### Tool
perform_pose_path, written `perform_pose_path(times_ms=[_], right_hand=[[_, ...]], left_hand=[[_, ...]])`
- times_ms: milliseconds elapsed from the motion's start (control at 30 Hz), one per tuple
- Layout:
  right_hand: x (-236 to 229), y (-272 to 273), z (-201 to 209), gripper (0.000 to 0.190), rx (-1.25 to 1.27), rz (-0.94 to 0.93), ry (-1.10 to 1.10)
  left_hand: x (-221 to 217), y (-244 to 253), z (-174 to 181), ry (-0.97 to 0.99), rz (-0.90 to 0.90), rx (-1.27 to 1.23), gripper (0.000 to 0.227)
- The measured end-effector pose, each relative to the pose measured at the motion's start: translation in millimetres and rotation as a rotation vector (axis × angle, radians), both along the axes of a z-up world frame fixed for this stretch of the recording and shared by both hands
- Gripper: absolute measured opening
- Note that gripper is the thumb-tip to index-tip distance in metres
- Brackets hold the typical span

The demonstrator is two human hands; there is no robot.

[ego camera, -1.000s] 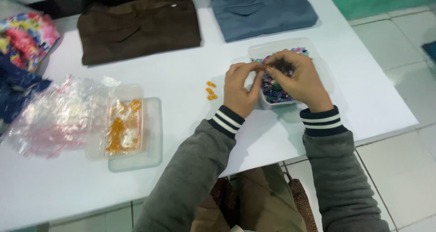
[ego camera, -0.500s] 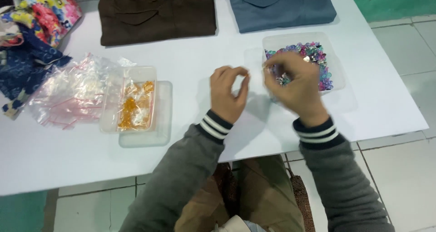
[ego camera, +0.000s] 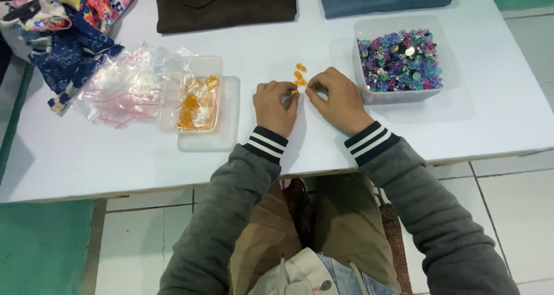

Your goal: Sorting different colored buttons from a mixed container and packing them into small plastic bags on a work table.

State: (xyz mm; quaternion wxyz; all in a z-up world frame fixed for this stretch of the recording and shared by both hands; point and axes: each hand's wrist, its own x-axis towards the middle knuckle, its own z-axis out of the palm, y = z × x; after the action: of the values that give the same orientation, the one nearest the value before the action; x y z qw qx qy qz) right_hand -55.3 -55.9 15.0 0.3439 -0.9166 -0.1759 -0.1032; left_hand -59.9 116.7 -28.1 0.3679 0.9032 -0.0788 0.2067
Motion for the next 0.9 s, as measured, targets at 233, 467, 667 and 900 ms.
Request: perform_pose_path(times_ms=[233,467,667,900], right_hand=[[-4,-1,-3,0.012,-0.064,0.021,0.012],[-7,0,-1,0.017,0.004,0.026,-0.021],[-1,-7,-11,0.025,0.039,0.028,-0.043],[-1,-5,-7,0.032,-0.089,0.018,0.024]], left_hand=[[7,3,-10,0.025,-0.005,0.011,0.01],[9,4,-12,0.012,-0.011,0.005,0.013],[7,5,-6,0.013,0.055,0.036,0.024],[12,3,-10,0.081,0.055,0.22,0.029]])
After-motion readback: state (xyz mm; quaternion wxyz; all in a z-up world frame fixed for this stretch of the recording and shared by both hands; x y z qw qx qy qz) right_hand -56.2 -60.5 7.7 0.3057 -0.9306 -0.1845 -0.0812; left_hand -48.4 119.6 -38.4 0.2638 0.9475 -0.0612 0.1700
